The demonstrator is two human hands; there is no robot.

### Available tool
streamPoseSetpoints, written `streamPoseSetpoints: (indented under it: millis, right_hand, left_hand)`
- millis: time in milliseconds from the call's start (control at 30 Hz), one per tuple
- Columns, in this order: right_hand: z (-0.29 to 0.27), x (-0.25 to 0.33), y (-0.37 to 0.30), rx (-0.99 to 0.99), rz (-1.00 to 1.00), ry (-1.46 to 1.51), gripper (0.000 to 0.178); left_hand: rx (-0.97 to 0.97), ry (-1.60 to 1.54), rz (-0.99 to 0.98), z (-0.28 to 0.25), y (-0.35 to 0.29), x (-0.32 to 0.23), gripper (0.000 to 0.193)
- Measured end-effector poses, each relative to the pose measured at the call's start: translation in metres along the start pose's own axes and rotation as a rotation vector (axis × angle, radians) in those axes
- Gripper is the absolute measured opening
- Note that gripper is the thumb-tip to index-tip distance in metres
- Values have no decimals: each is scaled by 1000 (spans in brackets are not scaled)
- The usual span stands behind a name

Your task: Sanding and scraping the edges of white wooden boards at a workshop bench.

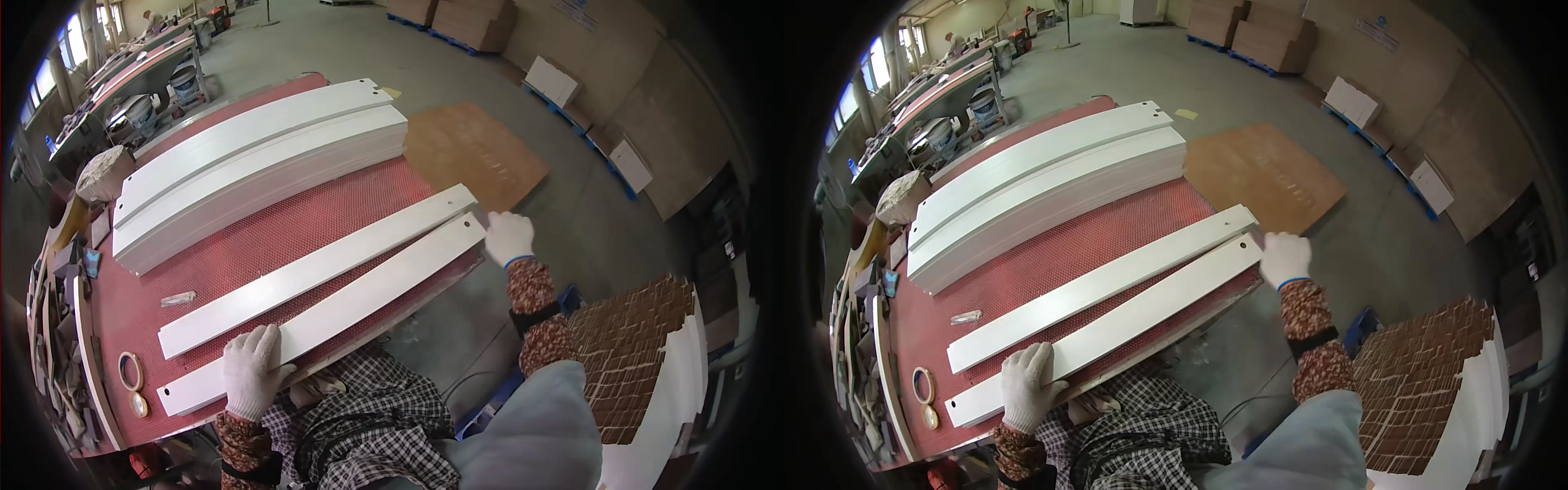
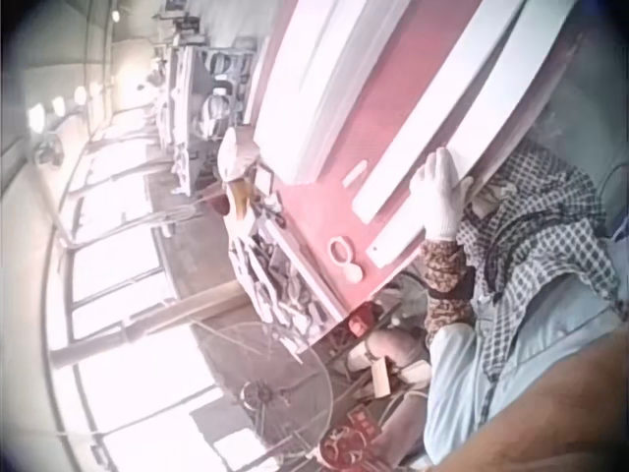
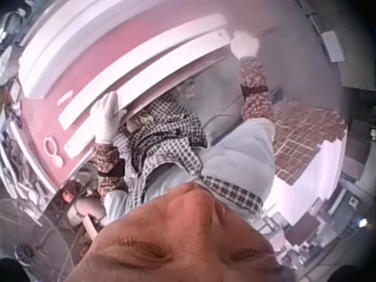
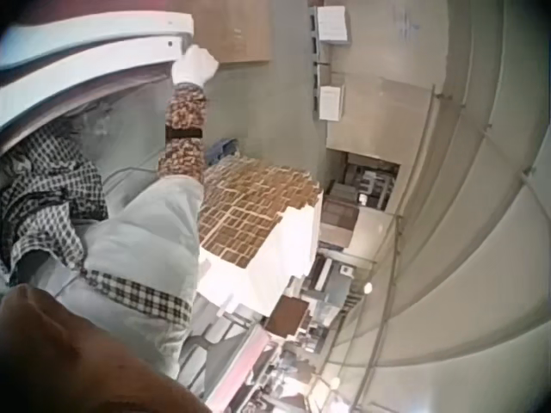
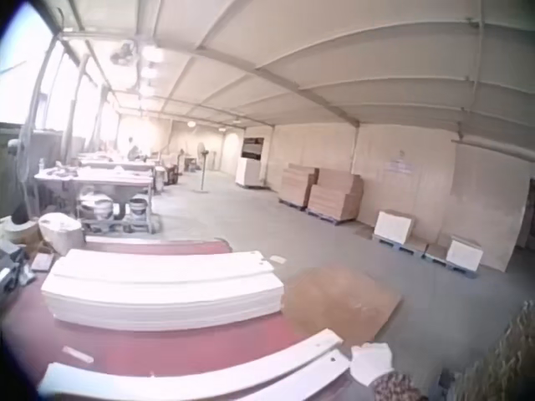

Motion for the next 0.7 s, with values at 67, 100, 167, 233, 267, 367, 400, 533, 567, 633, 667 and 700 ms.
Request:
streamPoseSetpoints:
  millis: [67, 100, 167, 233, 267, 367, 400, 533, 567, 633, 667, 700]
  right_hand:
    - [13, -81, 6, 44, 200, -81, 27]
    - [10, -74, 8, 38, 189, -81, 27]
    - [-25, -26, -10, -193, 74, 191, 22]
    - [-51, 36, -25, -67, -115, 306, 26]
    - [-52, 59, -33, -86, -215, 338, 26]
    - [-27, 59, -32, -145, -358, 236, 37]
    - [-17, 31, -16, -109, -196, 115, 34]
    - [-8, -68, 8, 72, 180, -39, 30]
    - [-14, -67, -1, -87, 126, 56, 29]
    - [-46, -21, -22, -201, -24, 265, 30]
    - [-52, 0, -29, -177, -102, 340, 29]
    - [-56, 21, -37, -134, -171, 333, 28]
  left_hand:
    - [6, -40, 5, 6, 6, -2, 86]
    - [0, -39, -5, 7, 9, 0, 86]
    - [37, -23, -37, 6, 3, 3, 86]
    - [18, -8, -35, 1, -1, 4, 86]
    - [-7, 6, -25, -2, -2, 3, 86]
    - [-12, -13, -18, 2, 0, 1, 87]
    - [-8, -23, -20, 2, 1, 0, 87]
    - [9, -46, -26, 5, 7, -3, 87]
    - [6, -33, -30, 5, 7, -2, 86]
    - [22, -15, -50, 5, -2, 1, 86]
    - [5, -7, -42, 4, -2, 1, 85]
    - [-12, 1, -34, 2, -2, 2, 85]
Point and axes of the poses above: each hand's wrist, its own y-axis towards the middle knuckle, its own z-axis out of the palm, x = y × z, the point moved 7 cm from there along y, towards the middle knuckle, and after that the axes turned 7 degrees about y, right-handed, at the moved point
